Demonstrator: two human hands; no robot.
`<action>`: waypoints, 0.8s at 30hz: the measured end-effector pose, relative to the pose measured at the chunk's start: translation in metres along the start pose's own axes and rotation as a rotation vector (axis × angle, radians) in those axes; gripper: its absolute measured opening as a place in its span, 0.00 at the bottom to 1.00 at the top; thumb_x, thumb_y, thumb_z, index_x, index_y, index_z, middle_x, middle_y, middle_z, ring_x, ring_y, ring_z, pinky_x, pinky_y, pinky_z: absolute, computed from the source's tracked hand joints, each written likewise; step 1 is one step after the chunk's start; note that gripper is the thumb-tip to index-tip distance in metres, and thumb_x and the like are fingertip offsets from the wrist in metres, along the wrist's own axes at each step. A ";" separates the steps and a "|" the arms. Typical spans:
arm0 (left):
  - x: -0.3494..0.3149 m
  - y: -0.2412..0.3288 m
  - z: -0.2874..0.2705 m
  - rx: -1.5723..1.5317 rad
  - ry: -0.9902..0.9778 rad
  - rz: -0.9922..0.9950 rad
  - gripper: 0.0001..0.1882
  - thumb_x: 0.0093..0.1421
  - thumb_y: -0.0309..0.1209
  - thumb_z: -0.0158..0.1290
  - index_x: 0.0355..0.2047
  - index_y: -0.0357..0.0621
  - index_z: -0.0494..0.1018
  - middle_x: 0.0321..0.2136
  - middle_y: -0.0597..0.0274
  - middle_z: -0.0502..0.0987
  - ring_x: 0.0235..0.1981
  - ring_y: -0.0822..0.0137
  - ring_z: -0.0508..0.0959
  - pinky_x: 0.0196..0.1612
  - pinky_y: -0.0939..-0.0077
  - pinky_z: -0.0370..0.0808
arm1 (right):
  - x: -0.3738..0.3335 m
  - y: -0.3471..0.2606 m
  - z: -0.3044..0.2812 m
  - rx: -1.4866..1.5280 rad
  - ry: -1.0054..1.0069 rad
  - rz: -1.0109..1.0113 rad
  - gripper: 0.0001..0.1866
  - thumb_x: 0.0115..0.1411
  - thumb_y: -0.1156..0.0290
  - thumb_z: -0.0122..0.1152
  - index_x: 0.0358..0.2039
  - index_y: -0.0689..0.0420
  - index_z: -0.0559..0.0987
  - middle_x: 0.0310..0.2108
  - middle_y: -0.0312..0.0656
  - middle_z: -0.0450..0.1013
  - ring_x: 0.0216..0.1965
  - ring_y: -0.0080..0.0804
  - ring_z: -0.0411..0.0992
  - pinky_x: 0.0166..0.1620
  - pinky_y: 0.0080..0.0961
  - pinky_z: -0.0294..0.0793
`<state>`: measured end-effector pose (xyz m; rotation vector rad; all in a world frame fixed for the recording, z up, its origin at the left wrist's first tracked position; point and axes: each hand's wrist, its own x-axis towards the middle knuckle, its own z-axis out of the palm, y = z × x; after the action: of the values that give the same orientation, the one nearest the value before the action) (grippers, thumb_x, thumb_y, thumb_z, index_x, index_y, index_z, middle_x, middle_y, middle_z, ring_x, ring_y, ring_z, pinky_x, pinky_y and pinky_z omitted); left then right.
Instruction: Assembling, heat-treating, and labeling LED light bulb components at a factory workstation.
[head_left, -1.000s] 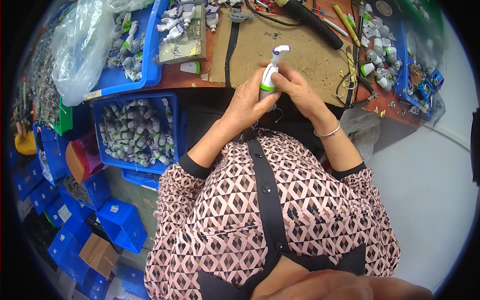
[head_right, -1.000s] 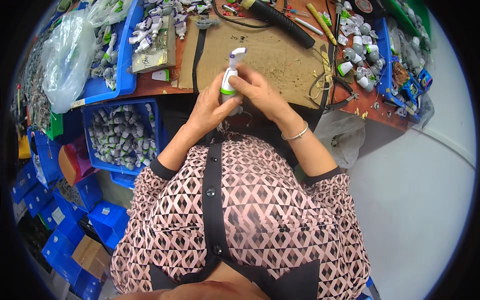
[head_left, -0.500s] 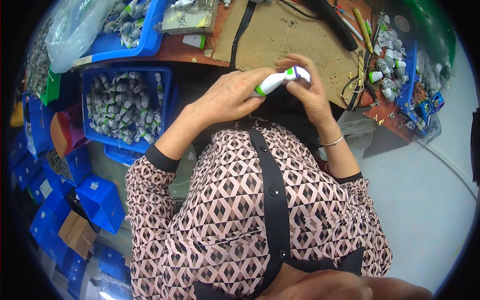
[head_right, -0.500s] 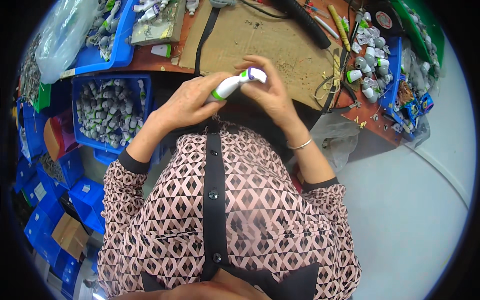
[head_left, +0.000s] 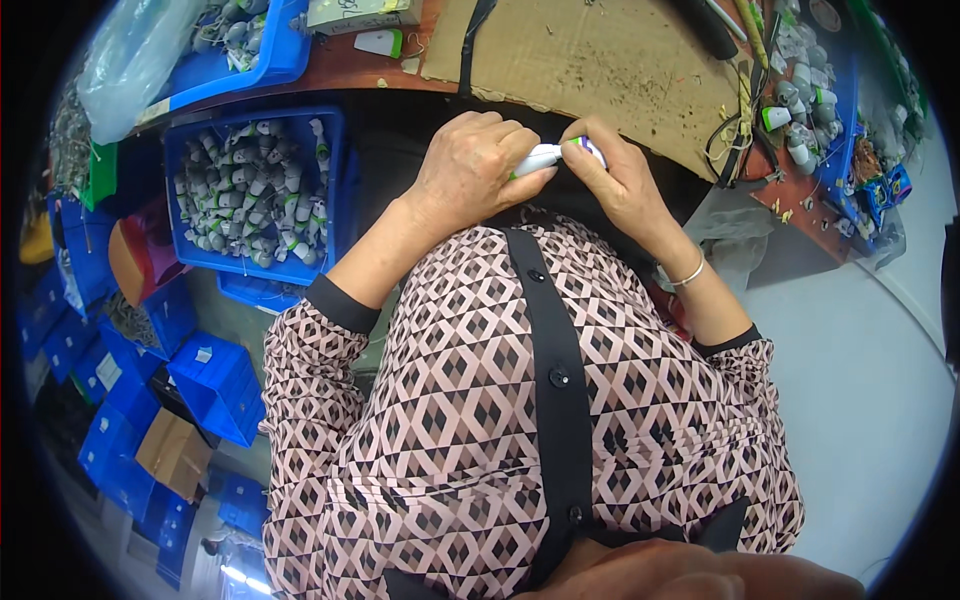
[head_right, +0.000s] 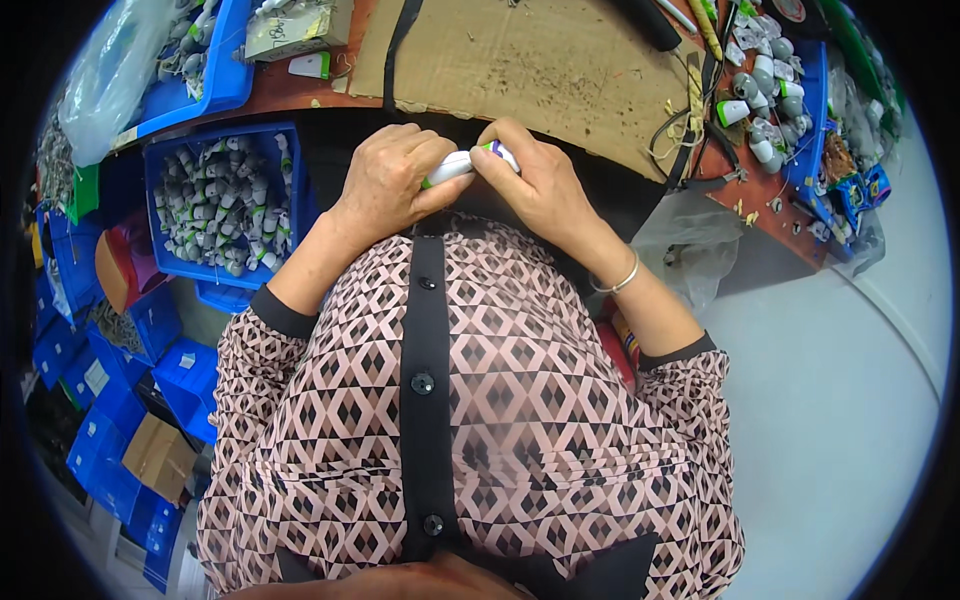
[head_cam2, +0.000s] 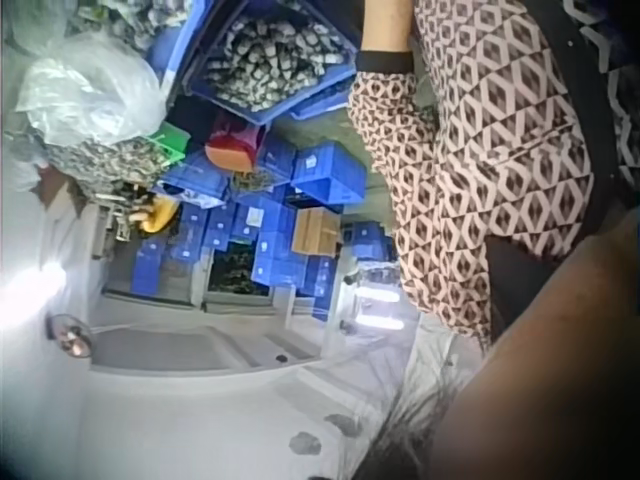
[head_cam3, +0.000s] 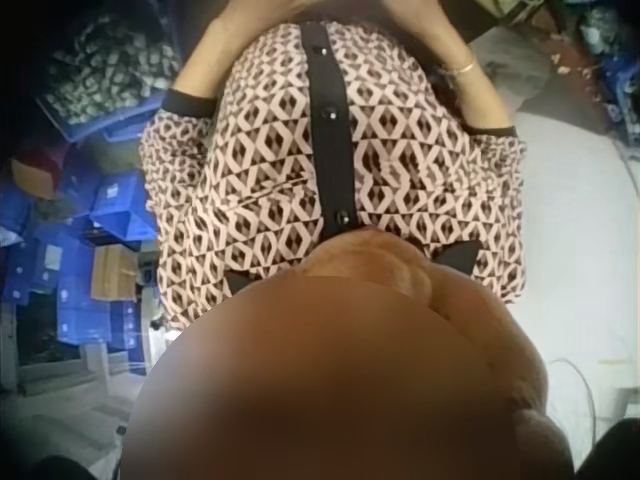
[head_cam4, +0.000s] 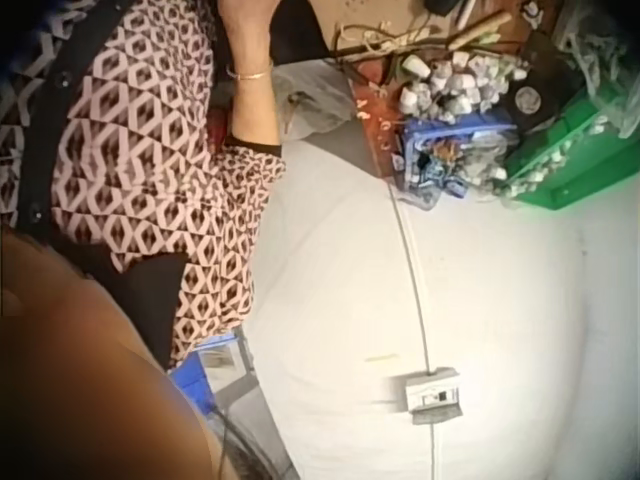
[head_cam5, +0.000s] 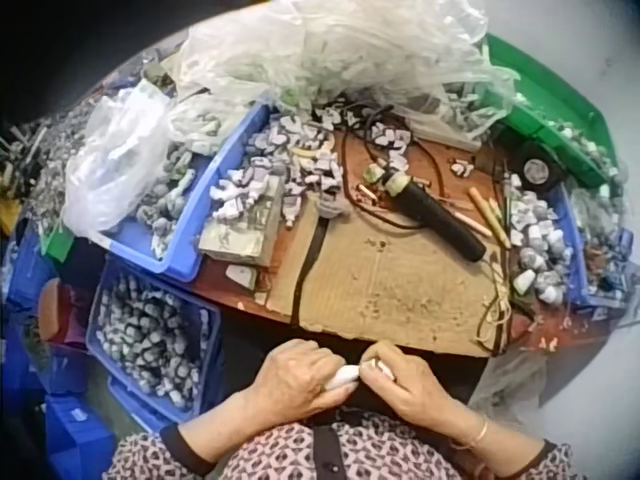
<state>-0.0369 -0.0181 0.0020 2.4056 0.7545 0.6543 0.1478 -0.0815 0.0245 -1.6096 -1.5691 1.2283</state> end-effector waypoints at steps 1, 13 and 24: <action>0.000 -0.001 0.001 -0.002 -0.007 0.013 0.11 0.46 0.37 0.57 0.19 0.43 0.70 0.17 0.61 0.70 0.20 0.62 0.72 0.28 0.70 0.69 | 0.000 -0.001 -0.004 0.067 -0.079 0.039 0.14 0.61 0.61 0.48 0.36 0.60 0.69 0.25 0.38 0.63 0.28 0.24 0.61 0.34 0.21 0.62; -0.002 -0.003 0.004 -0.079 0.039 0.078 0.09 0.43 0.32 0.56 0.15 0.44 0.68 0.14 0.62 0.69 0.18 0.64 0.71 0.30 0.72 0.68 | -0.002 0.011 0.004 -0.001 -0.114 -0.119 0.11 0.60 0.66 0.50 0.38 0.60 0.69 0.29 0.44 0.66 0.27 0.32 0.65 0.31 0.25 0.64; -0.001 -0.023 -0.010 -1.372 -0.421 -0.563 0.23 0.59 0.45 0.41 0.28 0.34 0.72 0.17 0.57 0.73 0.21 0.70 0.73 0.30 0.79 0.70 | 0.049 -0.031 -0.021 0.183 -0.223 0.038 0.14 0.60 0.60 0.48 0.35 0.58 0.72 0.16 0.32 0.65 0.17 0.17 0.63 0.21 0.15 0.62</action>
<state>-0.0517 0.0005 -0.0046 0.9438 0.4751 0.2314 0.1473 -0.0248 0.0499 -1.4321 -1.5112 1.5696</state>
